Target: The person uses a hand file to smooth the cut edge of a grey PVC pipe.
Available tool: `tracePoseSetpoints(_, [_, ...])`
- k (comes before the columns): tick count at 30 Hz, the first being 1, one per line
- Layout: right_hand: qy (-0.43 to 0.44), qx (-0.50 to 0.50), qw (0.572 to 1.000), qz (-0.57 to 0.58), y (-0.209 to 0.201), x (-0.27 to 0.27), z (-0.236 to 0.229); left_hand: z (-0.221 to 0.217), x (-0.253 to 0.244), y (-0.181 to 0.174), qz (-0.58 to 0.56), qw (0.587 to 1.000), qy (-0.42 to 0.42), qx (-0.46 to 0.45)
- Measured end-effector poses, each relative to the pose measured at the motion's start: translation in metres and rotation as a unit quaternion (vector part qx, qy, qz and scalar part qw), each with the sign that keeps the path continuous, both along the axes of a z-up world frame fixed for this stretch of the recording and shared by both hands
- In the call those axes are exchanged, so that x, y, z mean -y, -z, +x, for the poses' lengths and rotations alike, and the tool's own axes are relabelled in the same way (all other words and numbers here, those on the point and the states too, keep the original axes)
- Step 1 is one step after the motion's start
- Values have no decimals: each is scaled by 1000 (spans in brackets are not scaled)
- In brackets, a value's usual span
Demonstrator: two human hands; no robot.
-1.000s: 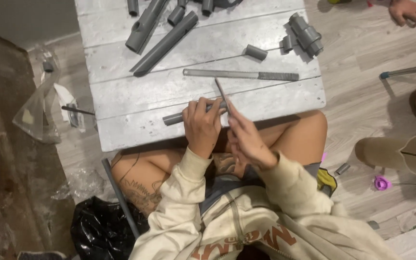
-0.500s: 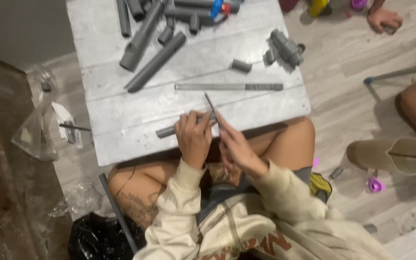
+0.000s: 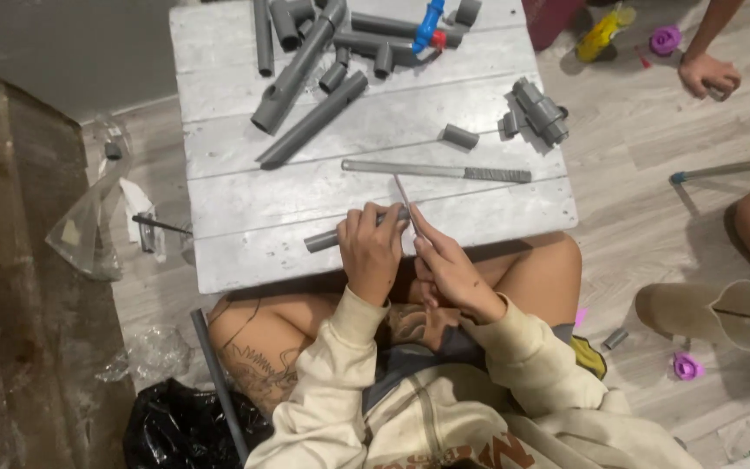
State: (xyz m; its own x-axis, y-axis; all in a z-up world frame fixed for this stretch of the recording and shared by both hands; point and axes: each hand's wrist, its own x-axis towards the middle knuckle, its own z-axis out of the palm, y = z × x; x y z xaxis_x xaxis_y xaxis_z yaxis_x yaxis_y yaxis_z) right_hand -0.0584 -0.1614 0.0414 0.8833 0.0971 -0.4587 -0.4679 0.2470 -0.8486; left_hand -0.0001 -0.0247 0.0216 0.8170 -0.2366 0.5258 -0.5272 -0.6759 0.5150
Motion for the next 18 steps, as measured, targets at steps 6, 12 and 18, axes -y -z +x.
tracePoseSetpoints(6, [-92,115,982,-119,-21,5,25,26,-14,0,-2,1000,12,29])
tracePoseSetpoints(12, [-46,249,935,-247,-64,29,102,102,-17,-47,-54,995,73,49])
tracePoseSetpoints(18, [-35,555,736,-385,-74,35,206,214,-2,-54,-48,991,121,17])
